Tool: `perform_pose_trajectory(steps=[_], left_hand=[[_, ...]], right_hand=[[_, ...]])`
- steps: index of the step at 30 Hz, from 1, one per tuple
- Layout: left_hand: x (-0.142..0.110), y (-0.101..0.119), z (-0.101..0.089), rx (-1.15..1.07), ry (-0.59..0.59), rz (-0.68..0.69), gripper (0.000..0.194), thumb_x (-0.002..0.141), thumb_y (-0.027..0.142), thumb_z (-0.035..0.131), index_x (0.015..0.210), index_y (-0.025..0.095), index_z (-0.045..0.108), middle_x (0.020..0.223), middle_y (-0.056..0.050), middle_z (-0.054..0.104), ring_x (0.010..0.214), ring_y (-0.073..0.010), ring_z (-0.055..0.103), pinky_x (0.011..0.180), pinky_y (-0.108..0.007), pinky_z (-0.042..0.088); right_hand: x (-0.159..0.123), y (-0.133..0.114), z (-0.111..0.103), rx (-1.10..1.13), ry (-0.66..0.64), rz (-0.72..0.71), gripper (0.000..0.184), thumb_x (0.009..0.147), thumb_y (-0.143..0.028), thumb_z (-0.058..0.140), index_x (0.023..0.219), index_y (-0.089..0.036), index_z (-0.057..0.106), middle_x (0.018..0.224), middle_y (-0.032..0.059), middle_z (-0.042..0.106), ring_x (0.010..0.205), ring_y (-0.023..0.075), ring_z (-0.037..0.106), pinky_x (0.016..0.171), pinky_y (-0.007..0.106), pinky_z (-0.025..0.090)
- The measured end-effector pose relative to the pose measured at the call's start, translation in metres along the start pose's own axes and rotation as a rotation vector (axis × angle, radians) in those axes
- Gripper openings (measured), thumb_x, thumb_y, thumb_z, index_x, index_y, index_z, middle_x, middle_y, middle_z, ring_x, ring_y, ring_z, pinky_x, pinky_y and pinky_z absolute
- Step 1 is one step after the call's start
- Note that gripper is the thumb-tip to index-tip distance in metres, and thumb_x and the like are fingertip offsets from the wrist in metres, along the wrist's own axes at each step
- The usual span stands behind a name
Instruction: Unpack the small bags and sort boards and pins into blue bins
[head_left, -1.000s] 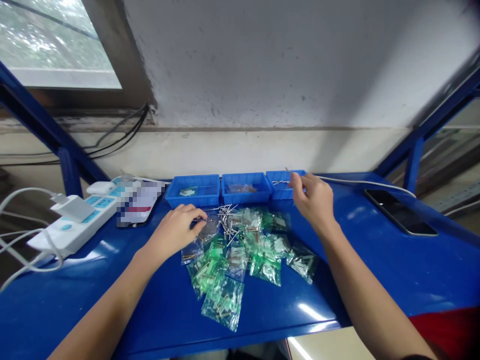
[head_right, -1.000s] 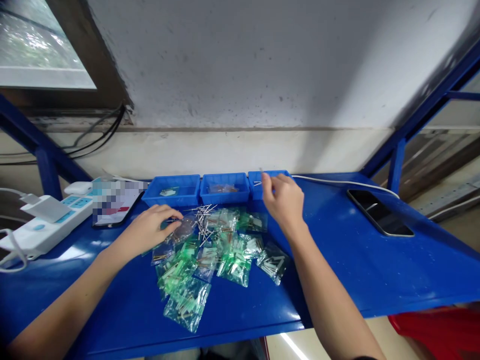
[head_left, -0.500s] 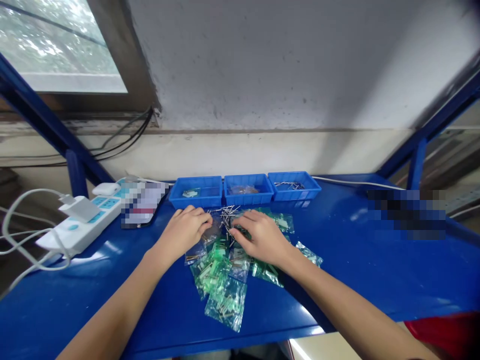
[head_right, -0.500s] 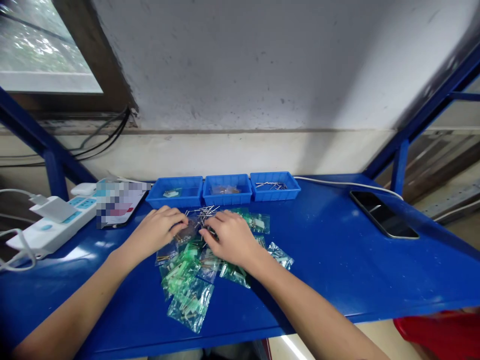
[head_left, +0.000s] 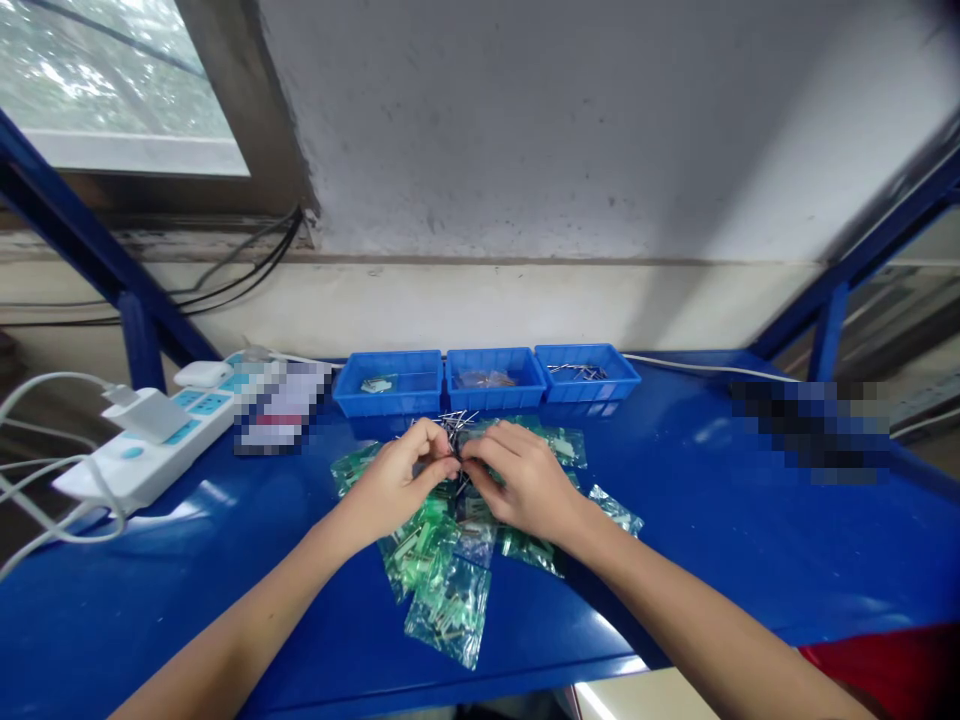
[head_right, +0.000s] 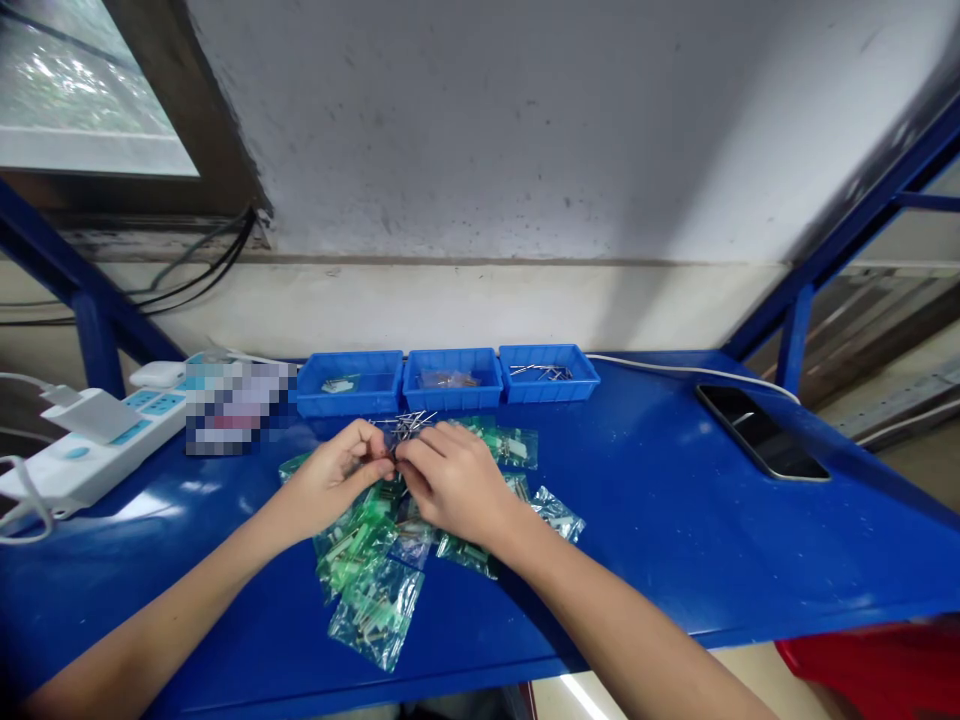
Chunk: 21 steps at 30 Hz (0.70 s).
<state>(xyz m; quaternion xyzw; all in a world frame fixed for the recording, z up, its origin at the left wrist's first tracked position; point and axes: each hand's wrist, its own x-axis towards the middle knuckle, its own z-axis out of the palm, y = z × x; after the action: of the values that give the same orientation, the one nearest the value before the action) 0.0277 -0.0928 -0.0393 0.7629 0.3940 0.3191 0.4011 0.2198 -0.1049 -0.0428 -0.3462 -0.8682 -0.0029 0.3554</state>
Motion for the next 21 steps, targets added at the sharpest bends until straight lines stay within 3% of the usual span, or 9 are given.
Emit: perform_pose_trajectory(steps=[5, 12, 18, 21], left_hand=[[0.000, -0.001, 0.001, -0.129, 0.015, 0.007, 0.011, 0.086, 0.030, 0.054, 0.087, 0.019, 0.051, 0.080, 0.001, 0.055, 0.073, -0.0115, 0.055, 0.066, -0.025, 0.045], [0.000, 0.001, 0.000, -0.191, 0.126, 0.039, 0.011, 0.082, 0.026, 0.061, 0.085, 0.019, 0.052, 0.083, -0.001, 0.062, 0.078, -0.0128, 0.060, 0.072, -0.026, 0.047], [-0.002, 0.010, -0.003, -0.140, 0.085, 0.006, 0.015, 0.077, 0.028, 0.066, 0.078, 0.017, 0.056, 0.069, 0.001, 0.060, 0.060, -0.0100, 0.055, 0.056, -0.023, 0.044], [-0.003, 0.011, -0.003, -0.137, 0.077, -0.005, 0.013, 0.079, 0.028, 0.064, 0.079, 0.017, 0.057, 0.068, 0.002, 0.059, 0.057, -0.0089, 0.053, 0.053, -0.022, 0.042]], right_hand=[[-0.001, 0.002, -0.002, 0.084, 0.002, 0.089, 0.018, 0.090, -0.023, 0.044, 0.082, -0.016, 0.059, 0.070, 0.0035, 0.056, 0.065, 0.0148, 0.046, 0.063, 0.029, 0.036], [-0.001, -0.002, -0.001, 0.239, -0.027, 0.157, 0.020, 0.092, -0.023, 0.041, 0.078, -0.017, 0.054, 0.070, 0.0021, 0.054, 0.067, 0.0142, 0.048, 0.066, 0.029, 0.037], [-0.001, -0.004, -0.003, 0.421, 0.008, 0.256, 0.021, 0.092, -0.023, 0.041, 0.074, -0.018, 0.050, 0.066, -0.0015, 0.051, 0.062, 0.0107, 0.047, 0.060, 0.024, 0.037], [-0.001, -0.005, -0.004, 0.418, 0.024, 0.262, 0.013, 0.090, -0.025, 0.045, 0.081, -0.019, 0.051, 0.070, -0.0012, 0.054, 0.063, 0.0109, 0.049, 0.060, 0.024, 0.038]])
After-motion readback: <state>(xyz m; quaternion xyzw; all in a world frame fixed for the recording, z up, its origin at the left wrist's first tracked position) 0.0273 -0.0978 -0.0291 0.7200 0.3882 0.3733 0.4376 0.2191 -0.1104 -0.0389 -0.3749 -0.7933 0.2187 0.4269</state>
